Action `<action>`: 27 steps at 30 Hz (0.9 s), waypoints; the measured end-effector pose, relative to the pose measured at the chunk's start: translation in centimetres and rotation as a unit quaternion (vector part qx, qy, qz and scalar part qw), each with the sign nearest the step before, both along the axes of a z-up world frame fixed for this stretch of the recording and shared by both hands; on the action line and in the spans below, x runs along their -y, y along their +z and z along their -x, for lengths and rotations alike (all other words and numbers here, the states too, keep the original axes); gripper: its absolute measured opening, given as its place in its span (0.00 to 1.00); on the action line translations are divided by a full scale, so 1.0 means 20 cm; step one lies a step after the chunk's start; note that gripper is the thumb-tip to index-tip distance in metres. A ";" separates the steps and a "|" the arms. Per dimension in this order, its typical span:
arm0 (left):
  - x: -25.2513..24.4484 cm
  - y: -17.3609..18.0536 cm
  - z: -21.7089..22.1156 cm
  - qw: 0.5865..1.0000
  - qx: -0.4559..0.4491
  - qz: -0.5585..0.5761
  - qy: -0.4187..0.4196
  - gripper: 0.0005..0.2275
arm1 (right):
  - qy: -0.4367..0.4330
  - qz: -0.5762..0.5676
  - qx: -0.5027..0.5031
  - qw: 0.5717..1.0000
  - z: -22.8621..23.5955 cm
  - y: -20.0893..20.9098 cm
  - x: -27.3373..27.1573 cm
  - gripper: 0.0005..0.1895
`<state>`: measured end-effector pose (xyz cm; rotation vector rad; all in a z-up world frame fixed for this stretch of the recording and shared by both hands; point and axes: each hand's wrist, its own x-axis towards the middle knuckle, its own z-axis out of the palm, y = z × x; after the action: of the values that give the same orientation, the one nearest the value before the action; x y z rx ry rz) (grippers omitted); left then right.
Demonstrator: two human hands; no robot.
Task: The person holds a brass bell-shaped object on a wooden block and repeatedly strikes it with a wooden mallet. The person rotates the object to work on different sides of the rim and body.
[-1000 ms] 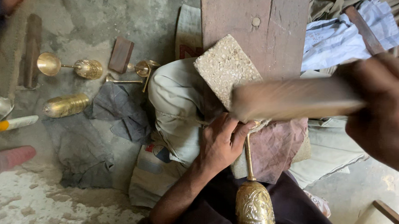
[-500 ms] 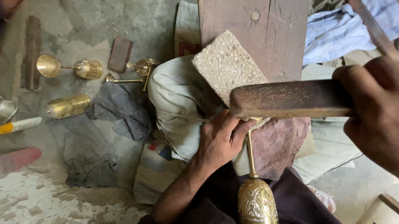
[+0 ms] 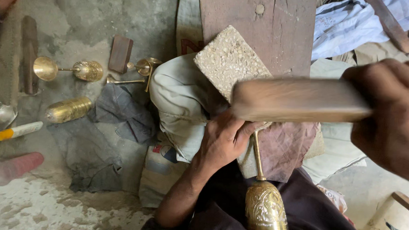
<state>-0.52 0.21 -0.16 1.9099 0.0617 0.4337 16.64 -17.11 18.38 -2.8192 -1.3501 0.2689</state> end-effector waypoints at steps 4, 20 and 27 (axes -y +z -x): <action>-0.02 0.01 0.01 1.000 0.000 0.008 -0.014 0.10 | -0.027 -0.008 -0.028 0.999 0.02 0.00 0.01 0.29; -0.04 -0.07 0.02 0.999 0.004 0.003 -0.037 0.09 | -0.061 0.038 0.039 0.997 0.09 -0.01 0.05 0.32; -0.05 0.00 0.01 0.998 -0.017 0.011 -0.055 0.17 | -0.069 0.011 -0.015 0.997 0.07 -0.03 0.08 0.32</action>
<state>-0.67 1.23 -0.13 1.8885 -0.0157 0.3250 15.26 -18.69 17.77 -2.8965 -1.1487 0.3239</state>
